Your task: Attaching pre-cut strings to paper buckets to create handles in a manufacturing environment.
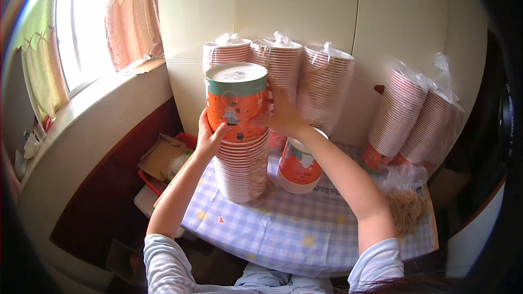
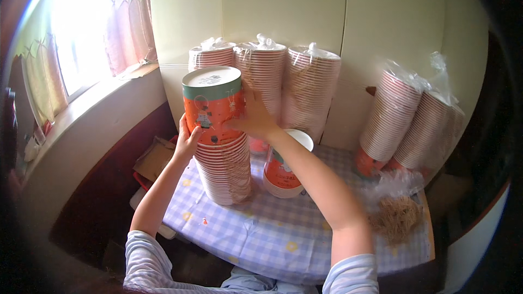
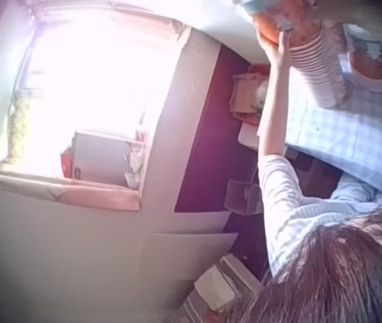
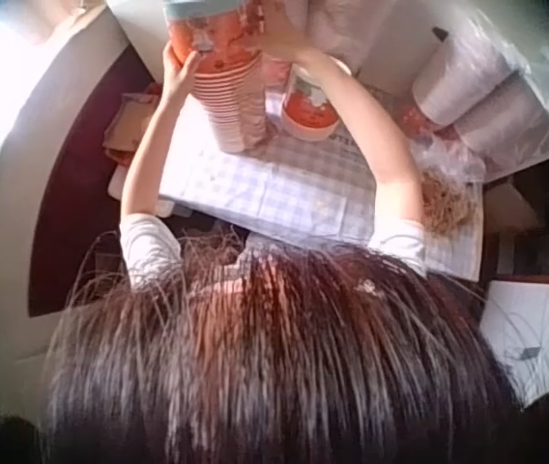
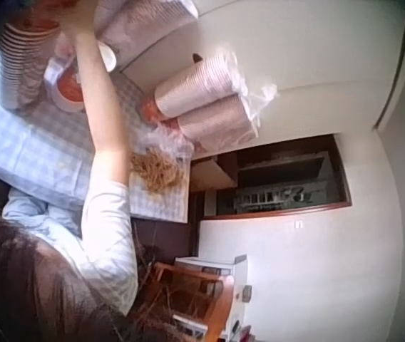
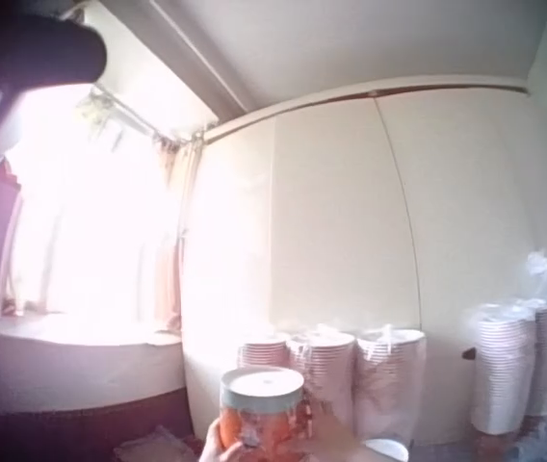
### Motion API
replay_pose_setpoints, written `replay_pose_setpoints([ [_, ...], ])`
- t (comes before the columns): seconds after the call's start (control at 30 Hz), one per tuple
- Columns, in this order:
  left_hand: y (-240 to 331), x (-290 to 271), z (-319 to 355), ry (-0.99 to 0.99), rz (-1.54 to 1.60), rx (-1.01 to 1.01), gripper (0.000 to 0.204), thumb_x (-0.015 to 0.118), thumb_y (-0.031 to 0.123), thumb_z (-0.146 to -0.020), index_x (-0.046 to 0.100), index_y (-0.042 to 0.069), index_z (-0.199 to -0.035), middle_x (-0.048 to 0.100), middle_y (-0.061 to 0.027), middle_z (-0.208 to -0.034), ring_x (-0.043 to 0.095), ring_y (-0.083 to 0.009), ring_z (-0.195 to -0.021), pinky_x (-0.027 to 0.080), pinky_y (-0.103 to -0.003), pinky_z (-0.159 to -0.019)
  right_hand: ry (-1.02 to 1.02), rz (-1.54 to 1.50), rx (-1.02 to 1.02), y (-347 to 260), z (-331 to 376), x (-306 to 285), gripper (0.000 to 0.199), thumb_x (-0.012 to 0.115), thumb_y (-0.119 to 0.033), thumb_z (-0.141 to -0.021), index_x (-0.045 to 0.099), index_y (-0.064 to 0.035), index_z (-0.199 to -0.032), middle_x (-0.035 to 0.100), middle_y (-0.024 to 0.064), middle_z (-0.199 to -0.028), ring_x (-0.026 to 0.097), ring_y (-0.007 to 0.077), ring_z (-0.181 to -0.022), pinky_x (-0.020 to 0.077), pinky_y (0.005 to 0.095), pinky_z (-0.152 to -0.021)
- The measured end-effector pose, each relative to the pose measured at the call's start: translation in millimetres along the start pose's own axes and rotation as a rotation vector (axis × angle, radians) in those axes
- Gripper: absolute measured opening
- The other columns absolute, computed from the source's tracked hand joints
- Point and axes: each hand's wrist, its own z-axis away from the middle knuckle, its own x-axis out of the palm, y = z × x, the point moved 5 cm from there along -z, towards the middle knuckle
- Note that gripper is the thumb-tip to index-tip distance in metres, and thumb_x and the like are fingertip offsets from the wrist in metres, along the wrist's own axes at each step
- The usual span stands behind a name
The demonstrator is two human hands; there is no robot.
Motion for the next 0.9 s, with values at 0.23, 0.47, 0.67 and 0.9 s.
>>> replay_pose_setpoints([
  [0.23,-8,-1,5,0.028,0.048,0.025,0.066,0.061,0.025,-0.079,0.024,-0.001,-0.128,0.039,-0.0143,-0.121,0.040,-0.0215,-0.112,0.033,-0.032,-0.094,0.006,0.004,-0.009,1,17,16,0.117,0.079,-0.026,-0.055,-0.002,-0.0077,-0.137,0.019,0.0193,-0.130,0.036,0.0322,-0.117,0.0421,0.0384,-0.091],
  [0.47,-17,2,11,0.007,0.058,0.034,0.067,0.060,0.029,-0.079,0.024,-0.001,-0.128,0.039,-0.0143,-0.121,0.039,-0.0211,-0.112,0.033,-0.032,-0.094,-0.033,-0.106,0.018,16,23,27,0.119,0.080,-0.026,-0.054,-0.005,-0.0080,-0.136,0.014,0.0188,-0.131,0.036,0.0313,-0.117,0.0463,0.0358,-0.088],
  [0.67,-24,0,15,0.002,0.044,0.055,0.067,0.060,0.028,-0.079,0.025,-0.002,-0.128,0.040,-0.0147,-0.121,0.039,-0.0216,-0.112,0.032,-0.032,-0.095,-0.007,-0.155,0.000,17,29,30,0.117,0.079,-0.024,-0.056,-0.004,-0.0080,-0.137,0.015,0.0188,-0.131,0.042,0.0291,-0.112,0.0475,0.0338,-0.086],
  [0.9,-23,-1,18,0.021,0.052,0.041,0.065,0.057,0.030,-0.081,0.024,-0.002,-0.128,0.039,-0.0147,-0.122,0.039,-0.0217,-0.113,0.030,-0.033,-0.096,-0.010,-0.074,0.018,23,36,32,0.109,0.075,-0.032,-0.060,0.001,-0.0075,-0.136,0.016,0.0198,-0.133,0.037,0.0313,-0.116,0.0394,0.0375,-0.094],
])
